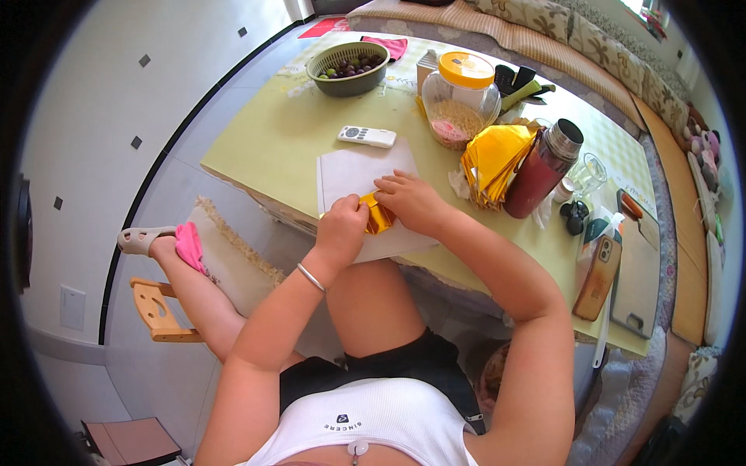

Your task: The person sits on the floor and folds a yellow sheet of paper by hand. They repeatedly fold the paper into smaller sections, pressing down on the creases to flatten them. The person handles the paper one at a time, folding it into a compact shape.

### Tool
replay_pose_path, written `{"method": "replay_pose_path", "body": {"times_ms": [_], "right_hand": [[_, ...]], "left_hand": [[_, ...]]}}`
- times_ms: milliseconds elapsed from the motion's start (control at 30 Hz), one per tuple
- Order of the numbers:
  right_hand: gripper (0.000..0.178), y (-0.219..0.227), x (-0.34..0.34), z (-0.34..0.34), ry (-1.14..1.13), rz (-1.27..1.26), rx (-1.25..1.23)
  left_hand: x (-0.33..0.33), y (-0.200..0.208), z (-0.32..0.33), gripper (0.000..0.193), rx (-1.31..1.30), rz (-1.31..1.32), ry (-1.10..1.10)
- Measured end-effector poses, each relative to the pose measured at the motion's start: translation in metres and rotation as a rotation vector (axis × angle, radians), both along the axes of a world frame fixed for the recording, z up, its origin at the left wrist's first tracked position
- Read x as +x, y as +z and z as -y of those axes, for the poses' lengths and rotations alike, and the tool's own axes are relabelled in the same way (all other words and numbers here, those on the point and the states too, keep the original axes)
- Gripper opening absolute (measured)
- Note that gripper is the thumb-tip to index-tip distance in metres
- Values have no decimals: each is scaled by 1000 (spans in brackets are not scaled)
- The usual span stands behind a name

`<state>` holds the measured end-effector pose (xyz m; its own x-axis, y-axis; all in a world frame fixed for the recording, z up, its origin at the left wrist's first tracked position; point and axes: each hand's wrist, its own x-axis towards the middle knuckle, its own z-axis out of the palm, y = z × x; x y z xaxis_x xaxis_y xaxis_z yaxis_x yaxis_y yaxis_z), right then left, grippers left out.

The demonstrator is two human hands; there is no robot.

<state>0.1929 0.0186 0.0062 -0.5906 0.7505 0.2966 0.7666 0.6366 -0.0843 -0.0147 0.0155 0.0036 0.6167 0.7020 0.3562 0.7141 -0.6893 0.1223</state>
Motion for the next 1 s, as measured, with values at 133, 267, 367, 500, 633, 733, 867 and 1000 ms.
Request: {"method": "replay_pose_path", "body": {"times_ms": [133,267,367,500,633,733,867,1000], "right_hand": [[44,-24,9,0,-119,-121,-99],[43,-34,17,3,-121,-261,-148],[45,-24,12,7,-140,-326,-196],[56,-18,14,9,-126,-368,-229],[66,-18,17,10,-103,-321,-217],[72,-17,19,10,-96,-291,-219],[79,-10,19,14,-106,-249,-249],[85,-5,20,17,-117,-183,-267]], "left_hand": [[-1,-15,0,25,130,55,-33],[-2,-25,8,35,144,78,10],[-3,-29,11,37,134,111,10],[-7,-26,15,38,80,135,-21],[-15,-26,19,48,5,110,-83],[-23,-25,19,60,-20,65,-141],[-23,-15,23,77,-40,5,-161],[-26,-16,22,84,-4,-6,-193]]}}
